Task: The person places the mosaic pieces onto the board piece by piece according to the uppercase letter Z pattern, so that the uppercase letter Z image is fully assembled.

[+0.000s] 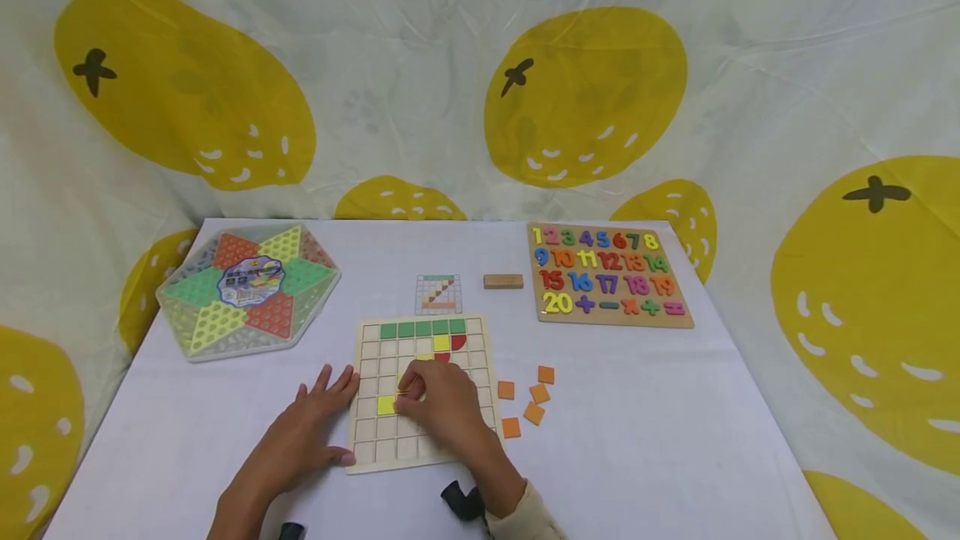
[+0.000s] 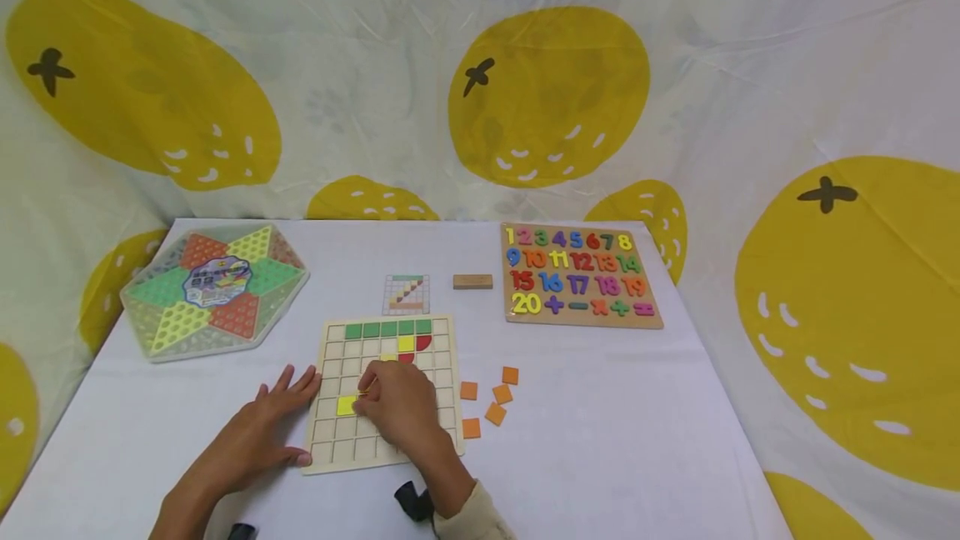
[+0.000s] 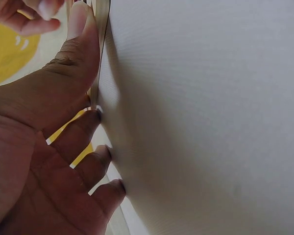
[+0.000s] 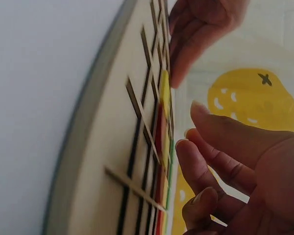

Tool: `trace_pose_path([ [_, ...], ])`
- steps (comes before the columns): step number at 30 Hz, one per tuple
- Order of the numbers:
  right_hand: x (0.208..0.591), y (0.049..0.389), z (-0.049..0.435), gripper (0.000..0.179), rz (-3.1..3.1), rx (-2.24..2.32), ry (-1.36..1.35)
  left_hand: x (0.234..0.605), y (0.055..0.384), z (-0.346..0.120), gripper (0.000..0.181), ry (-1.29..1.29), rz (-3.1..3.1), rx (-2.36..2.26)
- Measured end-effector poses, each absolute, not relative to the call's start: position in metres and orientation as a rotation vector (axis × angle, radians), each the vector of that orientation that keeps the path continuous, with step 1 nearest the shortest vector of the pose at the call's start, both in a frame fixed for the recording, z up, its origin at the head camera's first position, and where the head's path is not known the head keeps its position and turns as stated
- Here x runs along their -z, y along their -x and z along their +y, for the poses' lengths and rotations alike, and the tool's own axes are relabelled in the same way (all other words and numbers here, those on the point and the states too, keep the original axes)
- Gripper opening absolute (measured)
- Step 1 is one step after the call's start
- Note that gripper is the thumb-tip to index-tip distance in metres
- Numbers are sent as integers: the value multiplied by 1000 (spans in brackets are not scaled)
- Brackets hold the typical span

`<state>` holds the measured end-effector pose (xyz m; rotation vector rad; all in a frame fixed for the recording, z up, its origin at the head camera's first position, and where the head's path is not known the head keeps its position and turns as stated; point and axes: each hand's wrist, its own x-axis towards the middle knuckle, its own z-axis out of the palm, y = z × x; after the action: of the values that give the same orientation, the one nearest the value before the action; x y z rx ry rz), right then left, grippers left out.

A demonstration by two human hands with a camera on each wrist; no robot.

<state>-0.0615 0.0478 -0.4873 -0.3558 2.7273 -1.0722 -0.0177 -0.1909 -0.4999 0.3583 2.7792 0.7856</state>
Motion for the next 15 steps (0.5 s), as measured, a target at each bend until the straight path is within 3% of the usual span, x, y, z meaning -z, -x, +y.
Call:
trace_pose_path([
  [15,475,67,116,21,2771,1157,20,501,19,-190,115,-328,2770,-750],
])
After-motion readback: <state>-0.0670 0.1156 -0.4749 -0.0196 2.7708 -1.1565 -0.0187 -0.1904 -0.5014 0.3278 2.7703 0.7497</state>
